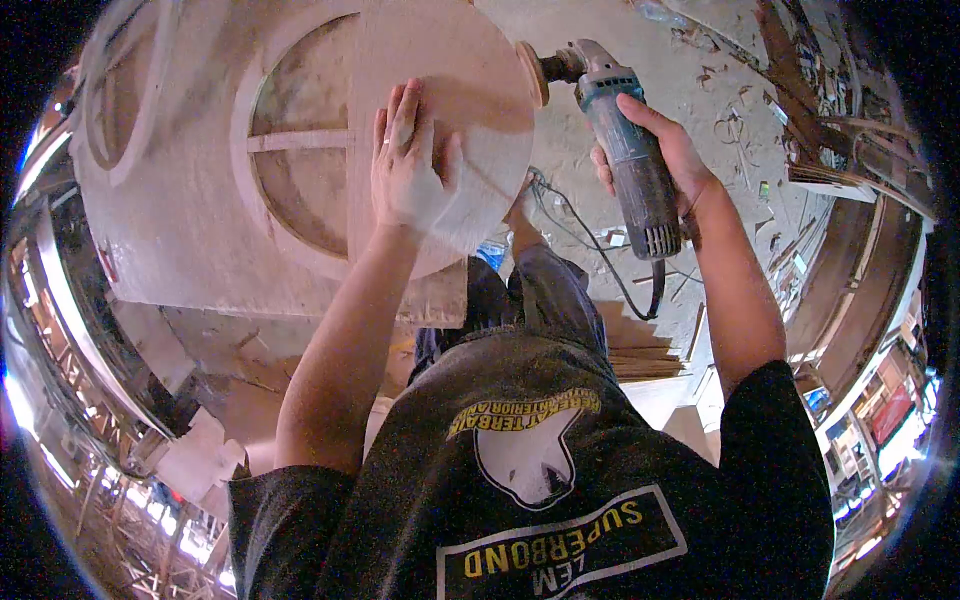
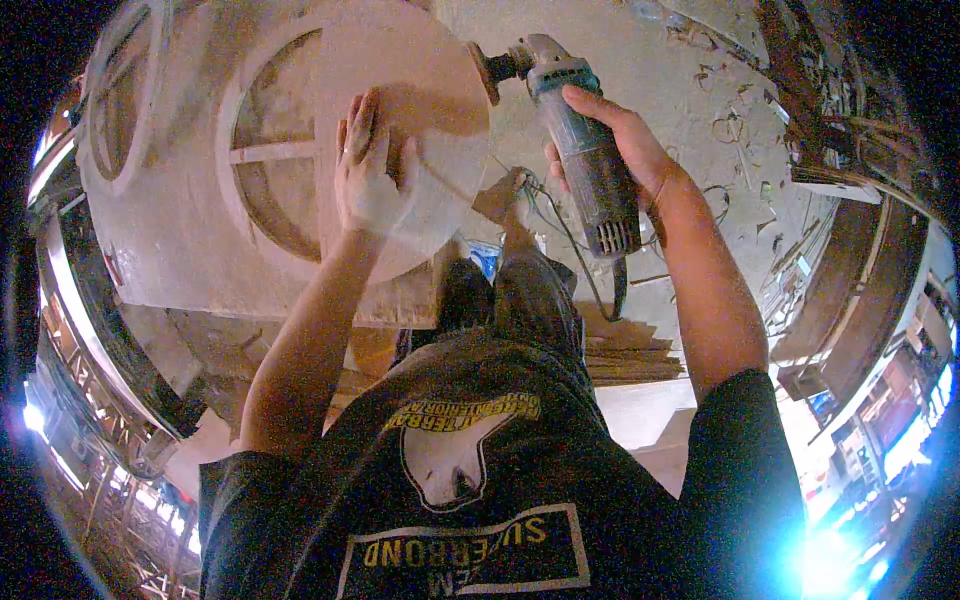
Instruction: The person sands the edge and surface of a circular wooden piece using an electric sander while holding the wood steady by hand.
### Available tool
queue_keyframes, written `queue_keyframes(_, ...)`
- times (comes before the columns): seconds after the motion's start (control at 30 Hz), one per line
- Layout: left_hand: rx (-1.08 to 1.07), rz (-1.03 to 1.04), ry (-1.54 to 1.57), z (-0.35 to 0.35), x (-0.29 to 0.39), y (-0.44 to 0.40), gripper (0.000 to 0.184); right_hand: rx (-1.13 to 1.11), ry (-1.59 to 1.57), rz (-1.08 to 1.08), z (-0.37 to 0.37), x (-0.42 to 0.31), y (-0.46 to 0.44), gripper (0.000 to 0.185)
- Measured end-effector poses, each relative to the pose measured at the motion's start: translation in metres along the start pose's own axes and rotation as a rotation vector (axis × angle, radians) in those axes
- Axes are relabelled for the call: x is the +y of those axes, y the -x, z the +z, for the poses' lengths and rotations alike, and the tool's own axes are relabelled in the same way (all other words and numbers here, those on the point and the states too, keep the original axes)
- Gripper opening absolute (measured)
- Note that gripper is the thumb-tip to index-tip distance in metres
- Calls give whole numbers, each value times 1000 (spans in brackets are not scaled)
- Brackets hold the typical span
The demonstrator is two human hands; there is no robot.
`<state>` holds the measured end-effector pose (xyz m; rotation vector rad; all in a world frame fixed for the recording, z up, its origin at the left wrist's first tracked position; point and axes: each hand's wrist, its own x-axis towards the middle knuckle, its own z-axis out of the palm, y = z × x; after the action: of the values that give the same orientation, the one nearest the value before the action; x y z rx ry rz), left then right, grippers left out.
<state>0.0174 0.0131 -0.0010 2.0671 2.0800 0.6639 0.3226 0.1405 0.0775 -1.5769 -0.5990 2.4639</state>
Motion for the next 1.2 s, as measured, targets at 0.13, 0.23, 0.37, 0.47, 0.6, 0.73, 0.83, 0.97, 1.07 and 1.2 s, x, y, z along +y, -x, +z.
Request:
queue_keyframes(0.13,2,1,-13,-2,2,-2,53,-34,20,-30,-3,12,3,65)
queue_keyframes(0.23,-9,5,-12,-1,1,-1,52,-70,-73,18,-1,23,12,64)
queue_keyframes(0.37,17,24,30,0,-1,-2,52,-5,-73,-31,9,40,24,63)
queue_keyframes(0.47,5,27,31,1,-3,-2,52,19,-121,-20,9,53,26,62)
queue_keyframes(0.6,-10,39,54,1,-4,-2,52,-8,-138,-48,13,69,31,62)
queue_keyframes(0.73,-69,47,20,0,-9,-1,55,8,-155,-48,17,87,37,63)
queue_keyframes(0.83,-77,38,-21,2,-7,-2,58,124,-229,-22,30,94,45,64)
queue_keyframes(0.97,-43,52,-34,4,-6,-1,62,11,-259,-35,22,116,42,64)
queue_keyframes(1.07,-20,63,-25,9,-10,0,64,52,-293,-37,29,126,44,64)
queue_keyframes(1.2,13,72,-55,15,-12,1,61,107,-335,-48,39,139,47,65)
